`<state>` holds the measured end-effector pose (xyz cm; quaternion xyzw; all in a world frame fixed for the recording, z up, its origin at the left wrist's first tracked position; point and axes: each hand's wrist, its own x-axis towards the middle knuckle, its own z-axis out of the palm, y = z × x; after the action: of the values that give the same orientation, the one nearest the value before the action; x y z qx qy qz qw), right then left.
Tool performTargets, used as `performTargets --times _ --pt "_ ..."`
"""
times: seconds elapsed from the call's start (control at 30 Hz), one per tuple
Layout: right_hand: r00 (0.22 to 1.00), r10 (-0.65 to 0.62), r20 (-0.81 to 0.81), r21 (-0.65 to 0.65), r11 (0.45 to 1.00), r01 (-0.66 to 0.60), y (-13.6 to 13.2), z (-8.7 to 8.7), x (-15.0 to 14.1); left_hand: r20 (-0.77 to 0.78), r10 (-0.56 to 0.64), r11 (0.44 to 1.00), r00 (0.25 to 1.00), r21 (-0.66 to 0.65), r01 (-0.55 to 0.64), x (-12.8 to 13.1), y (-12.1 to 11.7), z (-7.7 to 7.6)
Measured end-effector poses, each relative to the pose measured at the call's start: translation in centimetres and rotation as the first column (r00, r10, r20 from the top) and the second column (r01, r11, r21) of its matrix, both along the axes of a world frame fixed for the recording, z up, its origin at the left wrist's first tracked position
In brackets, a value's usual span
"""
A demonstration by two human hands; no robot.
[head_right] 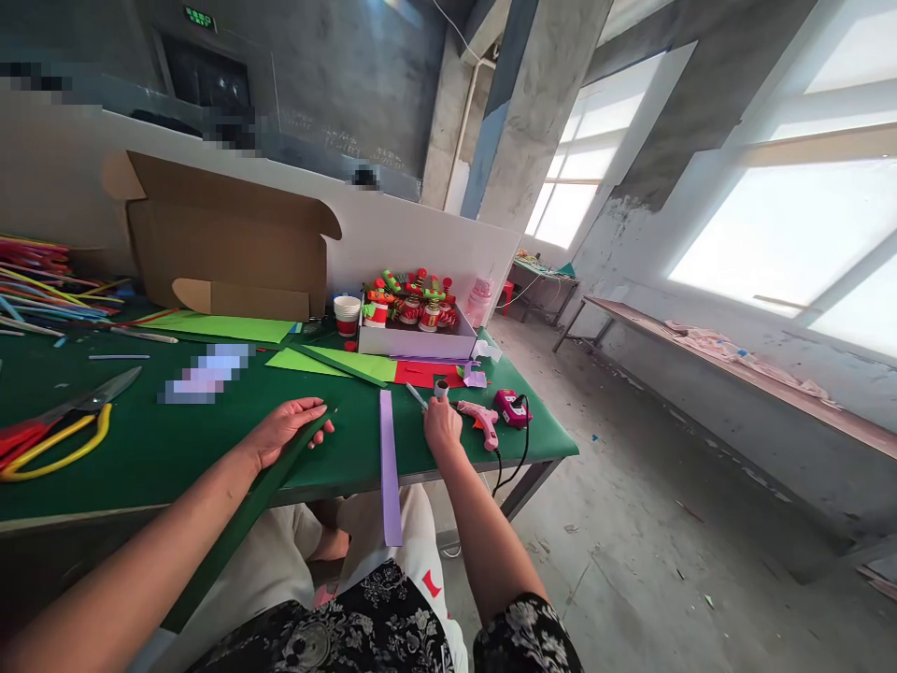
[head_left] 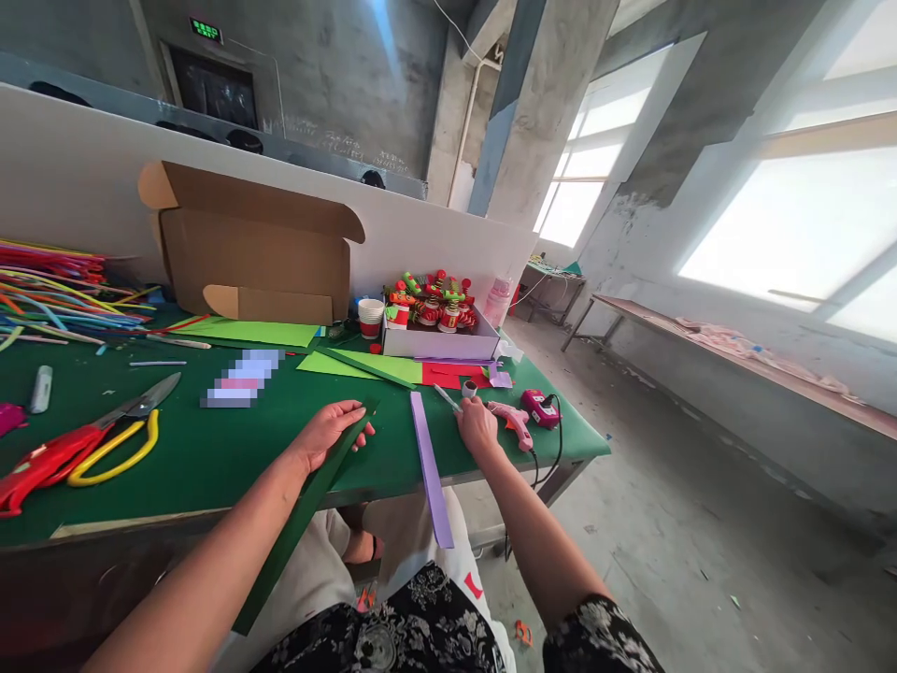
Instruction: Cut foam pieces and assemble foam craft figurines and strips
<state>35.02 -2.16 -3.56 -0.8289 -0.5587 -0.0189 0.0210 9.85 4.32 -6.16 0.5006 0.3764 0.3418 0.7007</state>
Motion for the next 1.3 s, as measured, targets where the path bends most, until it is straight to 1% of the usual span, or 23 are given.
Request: performTargets --times 0.07,0.1,0.13,0.23,0.33,0.43,0.5,0.6,0.7,0.77,0.83,0.9,1.0,1.07,1.1,1.13,1.2,1.3 --pt "1.0 -0.005 -0.003 0.061 0.998 0.005 1.2 0.3 -0.9 0.005 0.003 1.0 1.0 -0.002 -0.003 0.0 0.0 0.0" --pt "1.0 0.015 -0.026 0.077 0.997 -0.012 1.6 0.3 -1.5 0.007 0.003 1.0 1.0 -0.003 -0.003 0.1 0.0 0.0" --pt "0.997 0.048 -0.063 0.071 0.997 -0.044 2.0 0.4 -2.1 0.007 0.002 1.0 1.0 -0.002 -0.002 0.1 0.1 0.0" --pt "0.979 0.124 -0.16 -0.013 0.992 -0.128 2.3 0.2 -4.1 0.0 -0.001 1.0 1.0 0.001 0.001 0.1 0.0 0.0" --pt "0.982 0.142 -0.126 -0.097 0.983 -0.155 2.4 0.4 -5.3 0.003 0.008 1.0 1.0 -0.006 -0.008 0.1 0.0 0.0" --pt "0.977 0.198 -0.076 -0.174 0.962 -0.209 2.6 1.0 -5.5 0.008 0.011 1.0 1.0 -0.006 -0.011 0.1 0.0 0.0" --pt "0.973 0.222 -0.061 -0.19 0.955 -0.229 2.9 1.5 -5.3 0.011 0.003 1.0 1.0 0.0 -0.003 0.1 0.0 0.1" --pt "0.974 0.224 -0.043 -0.176 0.958 -0.228 3.2 1.7 -5.2 0.012 -0.004 1.0 1.0 0.003 0.004 0.2 -0.1 0.1" --pt "0.974 0.224 -0.041 -0.127 0.965 -0.228 3.5 1.4 -5.6 0.007 0.003 1.0 1.0 -0.002 -0.003 0.4 -0.4 0.0" --pt "0.97 0.229 -0.083 -0.054 0.971 -0.234 4.0 1.2 -6.1 -0.006 -0.007 1.0 1.0 -0.022 0.007 0.4 -0.5 0.2" --pt "0.955 0.247 -0.162 0.052 0.969 -0.241 4.7 0.9 -6.5 -0.016 -0.023 0.999 1.0 -0.03 0.023 0.3 0.2 0.9" --pt "0.923 0.29 -0.253 0.172 0.952 -0.252 5.7 0.7 -6.9 -0.017 -0.004 1.0 1.0 0.002 0.004 0.0 1.8 1.9" --pt "0.834 0.373 -0.406 0.342 0.909 -0.239 7.5 0.6 -7.2 -0.016 0.11 0.992 0.994 0.069 -0.108 -0.5 5.6 3.7" --pt "0.739 0.423 -0.524 0.425 0.882 -0.204 8.8 0.7 -7.3 -0.027 0.15 0.985 0.988 0.087 -0.147 -0.6 8.4 4.5" --pt "0.68 0.444 -0.584 0.452 0.873 -0.182 9.4 0.7 -7.3 -0.032 0.154 0.984 0.988 0.093 -0.151 -0.6 9.6 4.6" --pt "0.609 0.46 -0.646 0.47 0.868 -0.158 10.0 0.7 -7.4 -0.037 0.15 0.984 0.988 0.099 -0.145 -0.4 10.6 4.6" --pt "0.431 0.473 -0.769 0.478 0.872 -0.105 11.2 0.4 -7.6 -0.044 0.136 0.985 0.99 0.112 -0.13 0.1 12.1 4.1" --pt "0.115 0.437 -0.892 0.44 0.898 -0.003 12.8 -0.7 -8.3 -0.045 0.11 0.986 0.993 0.134 -0.103 0.9 12.9 2.7"
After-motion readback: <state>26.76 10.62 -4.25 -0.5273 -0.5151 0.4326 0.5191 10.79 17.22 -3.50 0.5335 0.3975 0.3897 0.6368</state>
